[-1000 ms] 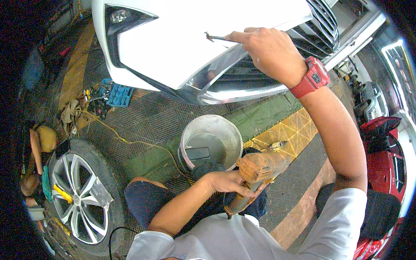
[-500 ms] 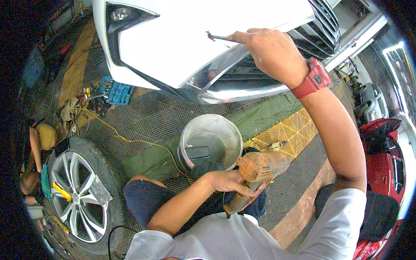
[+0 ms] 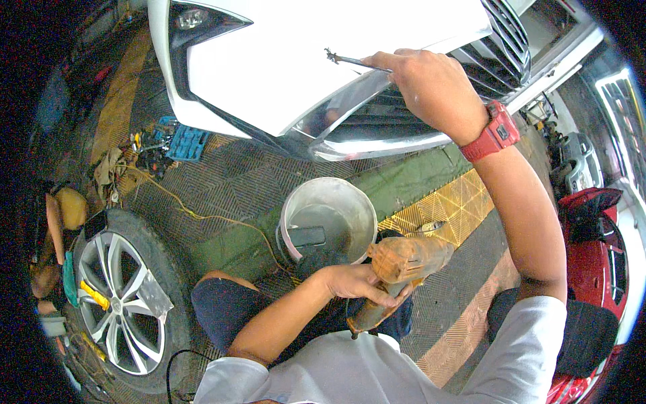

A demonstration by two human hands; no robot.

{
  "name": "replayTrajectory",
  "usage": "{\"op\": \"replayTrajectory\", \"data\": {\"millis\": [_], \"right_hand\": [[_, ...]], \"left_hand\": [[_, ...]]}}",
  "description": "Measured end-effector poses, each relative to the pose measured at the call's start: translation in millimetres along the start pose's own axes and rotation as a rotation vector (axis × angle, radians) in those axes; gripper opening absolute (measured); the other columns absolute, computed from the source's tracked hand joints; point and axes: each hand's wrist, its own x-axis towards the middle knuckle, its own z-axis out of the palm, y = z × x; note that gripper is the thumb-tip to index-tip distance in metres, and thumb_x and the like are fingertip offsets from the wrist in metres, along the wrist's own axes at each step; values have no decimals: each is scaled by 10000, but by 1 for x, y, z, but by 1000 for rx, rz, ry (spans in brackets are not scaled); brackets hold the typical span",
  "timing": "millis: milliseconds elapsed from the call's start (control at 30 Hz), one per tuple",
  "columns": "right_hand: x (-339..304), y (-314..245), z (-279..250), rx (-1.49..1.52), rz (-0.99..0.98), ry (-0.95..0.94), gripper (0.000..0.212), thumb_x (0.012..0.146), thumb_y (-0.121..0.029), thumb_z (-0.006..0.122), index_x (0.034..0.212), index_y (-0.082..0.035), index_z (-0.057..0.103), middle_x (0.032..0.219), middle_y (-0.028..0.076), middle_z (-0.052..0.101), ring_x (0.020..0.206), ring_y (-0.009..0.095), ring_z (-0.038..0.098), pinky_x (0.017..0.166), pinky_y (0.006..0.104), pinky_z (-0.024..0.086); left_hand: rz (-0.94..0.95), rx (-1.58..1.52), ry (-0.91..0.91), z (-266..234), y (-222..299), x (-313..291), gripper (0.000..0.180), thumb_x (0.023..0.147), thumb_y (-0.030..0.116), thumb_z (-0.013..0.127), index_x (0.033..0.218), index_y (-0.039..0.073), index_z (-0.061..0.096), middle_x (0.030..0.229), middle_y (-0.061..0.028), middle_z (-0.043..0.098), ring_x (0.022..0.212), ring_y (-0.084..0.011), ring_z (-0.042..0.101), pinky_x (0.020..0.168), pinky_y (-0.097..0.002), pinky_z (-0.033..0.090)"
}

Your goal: The person wipes the front bumper of a white car with a cloth. They then sit on the floor and use a power drill with a screwdriver attachment to work on the bumper area.

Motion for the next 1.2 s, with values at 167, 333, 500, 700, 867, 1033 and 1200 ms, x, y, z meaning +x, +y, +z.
{"op": "replayTrajectory", "data": {"millis": [167, 333, 500, 700, 867, 1033, 1200], "right_hand": [[1, 1, 3, 3, -18, 9, 399, 944, -93, 627, 1329, -184, 676, 972, 144, 740, 874, 365, 724, 738, 497, 576], [3, 2, 3, 3, -32, 24, 412, 943, -95, 627, 1341, -191, 670, 970, 146, 735, 862, 370, 719, 735, 496, 571], [4, -2, 1, 18, -28, 37, 428, 942, -85, 619, 1352, -200, 662, 950, 148, 733, 858, 373, 716, 730, 500, 570], [2, -4, -2, 19, -14, -1, 407, 948, -93, 619, 1340, -194, 665, 967, 143, 735, 870, 370, 717, 735, 497, 570], [3, -1, 6, -1, -36, 11, 405, 948, -97, 625, 1338, -198, 664, 977, 138, 736, 872, 369, 717, 738, 494, 571], [5, -4, 2, 14, -33, 27, 410, 946, -97, 631, 1343, -198, 663, 974, 137, 736, 871, 372, 717, 733, 495, 571], [2, -2, 2, 20, -14, -1, 407, 941, -94, 636, 1335, -192, 670, 957, 139, 736, 875, 374, 718, 733, 499, 573]], "left_hand": [[-26, 12, 25, 5, 11, -3, 416, 912, 290, 799, 1194, 92, 565, 1057, -3, 561, 996, -132, 575, 907, -314, 499], [-3, 26, 8, 4, 8, -1, 405, 916, 286, 797, 1189, 94, 567, 1047, -1, 561, 995, -132, 579, 903, -313, 502], [18, 29, 23, 2, 0, -1, 381, 926, 264, 785, 1186, 92, 568, 1043, -4, 565, 985, -130, 589, 890, -314, 518], [5, 14, 8, 2, 1, 0, 385, 943, 276, 782, 1200, 91, 562, 1037, -9, 574, 968, -133, 599, 877, -312, 528], [4, -41, 4, 2, -7, 2, 370, 963, 295, 771, 1196, 91, 568, 1033, -5, 578, 954, -135, 602, 862, -309, 530], [-26, -32, -28, 2, -1, -1, 351, 973, 285, 761, 1199, 95, 571, 1040, 2, 582, 975, -130, 595, 885, -313, 521], [-10, -26, -27, 5, 3, 0, 340, 965, 272, 767, 1188, 98, 579, 1041, 3, 583, 978, -128, 589, 900, -313, 507]]}}
